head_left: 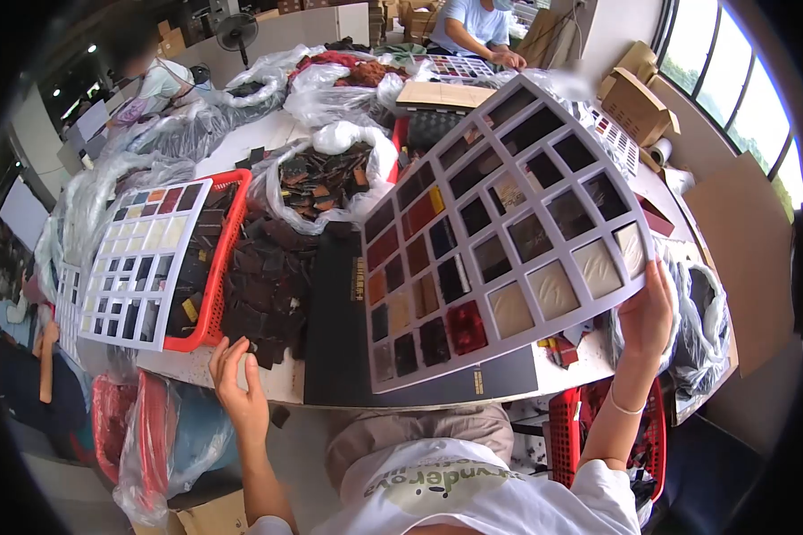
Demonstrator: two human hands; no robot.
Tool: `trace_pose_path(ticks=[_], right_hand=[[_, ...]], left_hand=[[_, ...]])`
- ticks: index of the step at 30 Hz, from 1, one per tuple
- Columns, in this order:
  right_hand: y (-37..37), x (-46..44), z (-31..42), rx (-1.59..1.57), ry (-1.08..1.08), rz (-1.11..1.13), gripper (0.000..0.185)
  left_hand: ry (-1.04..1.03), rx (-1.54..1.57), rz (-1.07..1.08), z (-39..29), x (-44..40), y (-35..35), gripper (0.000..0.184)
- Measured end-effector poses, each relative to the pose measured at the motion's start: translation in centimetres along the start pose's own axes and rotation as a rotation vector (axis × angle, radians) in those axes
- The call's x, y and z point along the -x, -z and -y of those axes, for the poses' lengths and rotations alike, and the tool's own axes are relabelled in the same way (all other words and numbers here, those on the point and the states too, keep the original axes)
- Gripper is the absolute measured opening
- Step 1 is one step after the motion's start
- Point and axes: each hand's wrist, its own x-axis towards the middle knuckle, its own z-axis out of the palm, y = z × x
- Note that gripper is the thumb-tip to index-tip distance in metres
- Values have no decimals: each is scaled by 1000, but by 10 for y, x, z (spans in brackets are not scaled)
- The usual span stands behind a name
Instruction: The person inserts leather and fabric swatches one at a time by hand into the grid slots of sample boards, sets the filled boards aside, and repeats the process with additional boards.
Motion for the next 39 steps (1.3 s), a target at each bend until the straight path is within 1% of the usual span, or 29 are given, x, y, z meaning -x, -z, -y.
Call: trace_pose_path(ticks=[1,2,4,5,6,7,8,9,10,11,14,16,17,18,20,21,24,26,27,28,30,31,32,34,36,37,39], right_hand=[[9,-27,-1,0,17,78,24],[15,-55,-2,-67,13,191,22],[30,-108,-17,-121,1,92,22],[43,-139,-25,-193,-55,126,22],[55,-170,-32,-263,-112,157,21],[60,-193,-39,-333,-124,152,21],[70,-215,-45,-387,-135,256,20],[75,-236,-53,-434,-143,272,20],[83,-253,-64,-487,-151,281,20],[94,-272,-74,-501,-133,263,20],[95,-305,-83,-534,-67,188,20],[96,-323,-84,-460,2,115,20],[93,-331,-88,-442,4,90,20],[112,-357,-99,-443,-35,100,19],[100,-378,-123,-427,-43,-19,21],[90,-385,-134,-482,-15,-158,23],[122,-438,-165,-559,48,-257,26],[146,-472,-166,-639,-42,-279,25],[138,-467,-156,-541,5,-248,24],[127,-459,-145,-537,-18,-164,23],[116,-459,-125,-549,25,-77,22],[112,-452,-113,-578,16,80,21],[105,-446,-104,-554,41,111,21],[100,-445,-90,-600,40,122,21],[99,-448,-92,-641,44,54,21],[104,-456,-101,-634,36,14,23],[115,-467,-130,-681,27,-67,27]], left_hand=[[25,-39,-66,14,0,11,22],[51,-77,-130,28,1,22,21],[156,-137,-246,67,9,46,21],[189,-172,-307,84,14,54,21],[314,-96,-316,96,19,64,21],[359,-36,-374,116,26,71,21],[400,26,-427,136,33,77,22],[401,-22,-436,151,37,87,24],[422,-3,-448,161,38,97,25],[444,20,-459,169,39,106,26],[475,52,-487,171,31,116,28],[510,84,-497,169,26,119,28],[458,4,-480,189,27,124,27],[451,-9,-496,200,21,125,27],[445,-33,-518,220,10,123,27],[449,2,-560,239,1,121,27],[682,192,-561,265,-29,119,32],[759,240,-552,279,-47,113,35],[795,266,-552,281,-51,112,37],[815,258,-545,280,-53,114,40],[852,250,-530,279,-59,112,44],[879,298,-540,275,-62,111,46],[905,345,-547,271,-62,112,48],[933,471,-552,270,-62,112,51],[931,634,-547,277,-61,114,53],[926,719,-573,286,-62,116,54],[918,728,-576,298,-64,117,54]])
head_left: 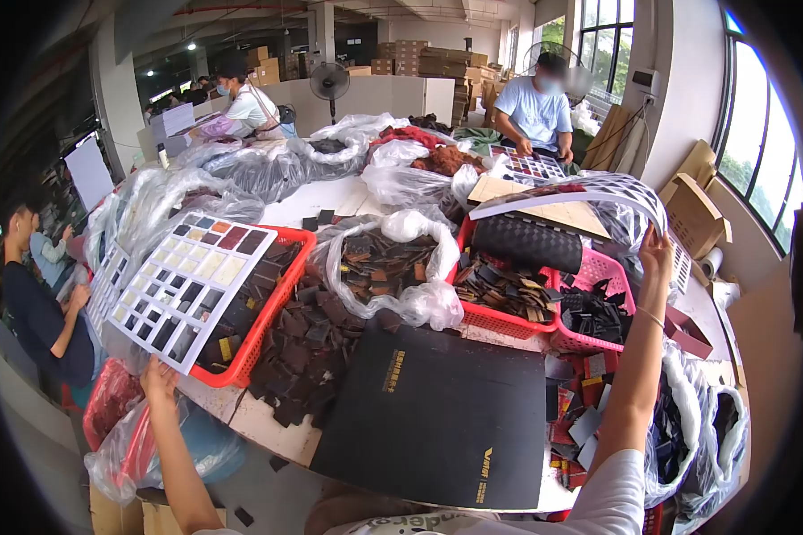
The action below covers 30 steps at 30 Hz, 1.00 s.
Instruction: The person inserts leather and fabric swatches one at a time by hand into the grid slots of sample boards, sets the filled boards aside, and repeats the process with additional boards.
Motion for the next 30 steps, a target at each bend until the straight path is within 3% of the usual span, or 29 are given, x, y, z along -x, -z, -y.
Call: trace_pose_path(ticks=[4,7,11,15,19,21,23,27,30], right_hand=[[46,-8,-22,-169,38,-135,26],[35,4,-16,-170,37,-91,25],[-5,12,-10,-264,-43,299,23],[-36,23,-14,-251,-5,350,21],[25,-13,-30,-237,62,151,25],[27,3,-56,-49,67,-229,27],[37,16,-84,13,-48,-334,37],[48,21,-128,-126,-39,-190,45],[25,61,-145,180,-144,-302,54]], left_hand=[[1,34,81,0,0,-4,43],[62,45,133,-15,19,-19,31],[168,124,249,-23,56,-50,26],[221,155,346,-31,113,-80,27],[268,192,400,-25,159,-92,23],[282,207,412,-27,187,-103,20],[280,221,419,-29,220,-113,16],[353,275,508,-22,275,-136,12],[473,327,590,-1,323,-165,18]])
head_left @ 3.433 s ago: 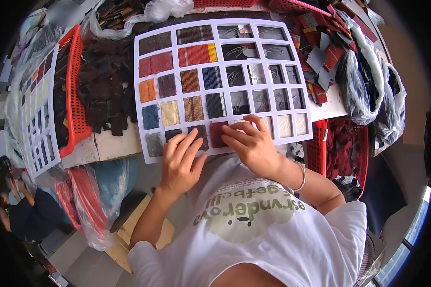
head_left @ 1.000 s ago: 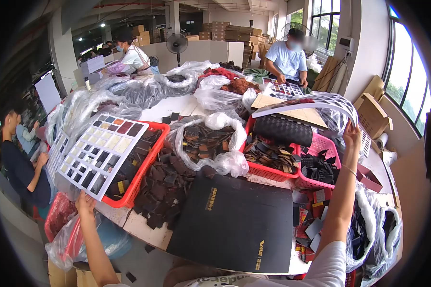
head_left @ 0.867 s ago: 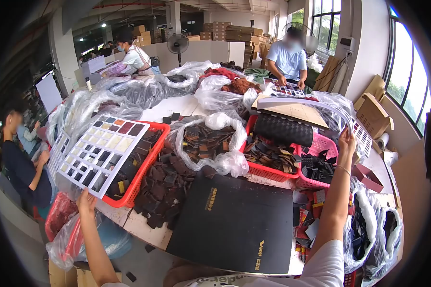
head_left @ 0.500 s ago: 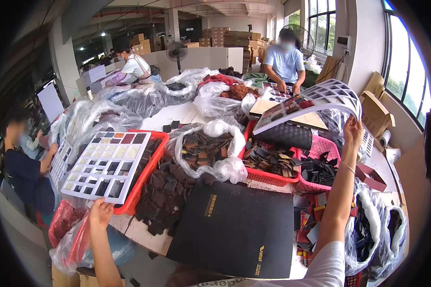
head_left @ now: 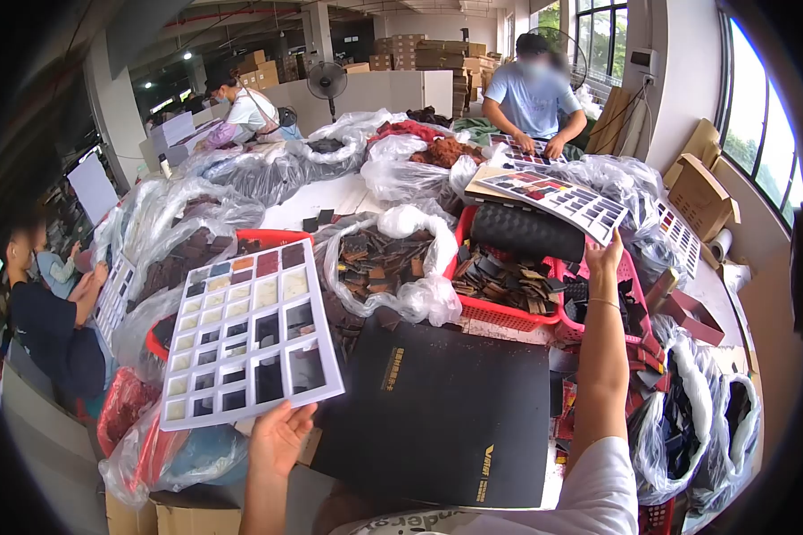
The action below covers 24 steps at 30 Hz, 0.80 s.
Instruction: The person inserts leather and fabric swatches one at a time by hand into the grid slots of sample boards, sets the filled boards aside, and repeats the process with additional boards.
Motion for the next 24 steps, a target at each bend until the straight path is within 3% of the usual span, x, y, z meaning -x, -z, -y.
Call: trace_pose_path(ticks=[1,2,4,5,7,9,13,15,17,19,22,24], right_hand=[[-10,12,-20,180,-13,-279,48],[26,-22,-48,55,-253,622,46],[-4,136,-73,591,-277,378,42],[-23,209,-83,724,-480,437,48],[-26,315,-94,821,-856,621,64],[-16,384,-97,608,-1162,695,60],[11,417,-102,596,-1023,582,36],[21,413,-103,546,-863,459,36],[44,365,-89,527,-817,353,43],[63,323,-64,413,-741,317,52],[130,232,-4,548,-713,352,54],[134,219,31,635,-734,324,54]], left_hand=[[23,-21,21,19,3,-8,21],[68,-19,42,37,6,-20,22],[142,-14,67,71,14,-47,24],[171,-14,75,86,17,-59,25],[200,21,110,111,20,-75,26],[221,55,163,129,24,-87,30],[442,-79,431,134,52,-101,49],[431,-307,619,124,71,-93,50],[534,-393,807,87,81,-85,38],[440,-473,881,41,87,-74,33],[132,-612,669,-2,75,-47,27],[-23,-747,455,-19,44,-20,25]])
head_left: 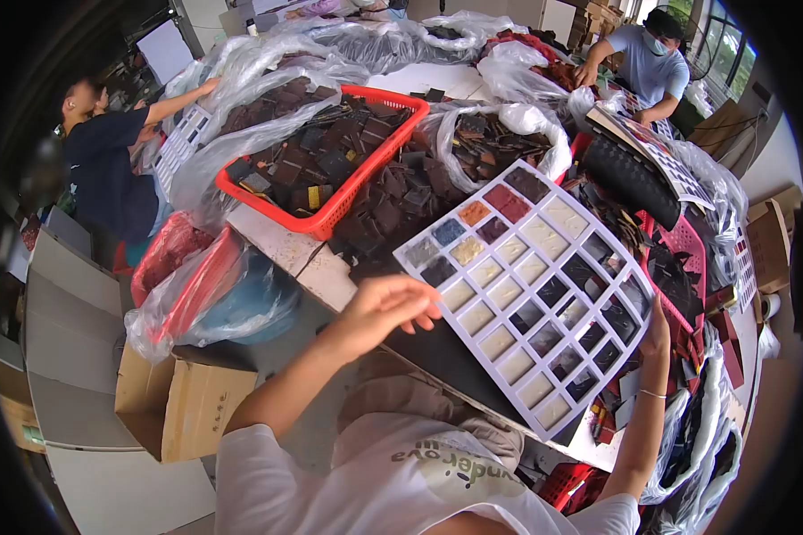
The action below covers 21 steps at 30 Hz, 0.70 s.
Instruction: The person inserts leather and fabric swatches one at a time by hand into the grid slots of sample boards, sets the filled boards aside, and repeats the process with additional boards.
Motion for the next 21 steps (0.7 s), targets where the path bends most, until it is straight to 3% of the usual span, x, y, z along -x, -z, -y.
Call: trace_pose_path(ticks=[3,5,8,10,11,12,14,16,17,19,21], right_hand=[[24,16,15,52,-29,-24,53],[14,26,16,97,-9,-58,51],[21,17,8,321,36,-128,45],[3,10,-8,447,140,-189,40],[29,-7,-19,671,222,-236,36],[-3,8,-15,859,253,-289,33],[-18,6,-32,810,431,-439,32],[-17,13,-40,1041,480,-633,35],[-16,20,-52,1172,635,-778,36],[-38,66,-46,1216,721,-797,36],[-27,106,-39,1223,706,-834,27]], left_hand=[[20,-237,-294,28,-32,60,22],[-38,-453,-380,51,-59,89,21],[-322,-997,-464,72,-96,110,21],[-318,-1382,-540,70,-115,98,31],[-243,-1504,-562,73,-126,95,39],[-163,-1577,-591,75,-135,92,44],[-119,-1593,-577,85,-145,97,51],[-152,-1580,-529,92,-149,105,49],[-211,-1539,-537,84,-146,101,41],[-446,-1453,-669,75,-149,122,25],[-441,-1462,-772,60,-155,167,21]])
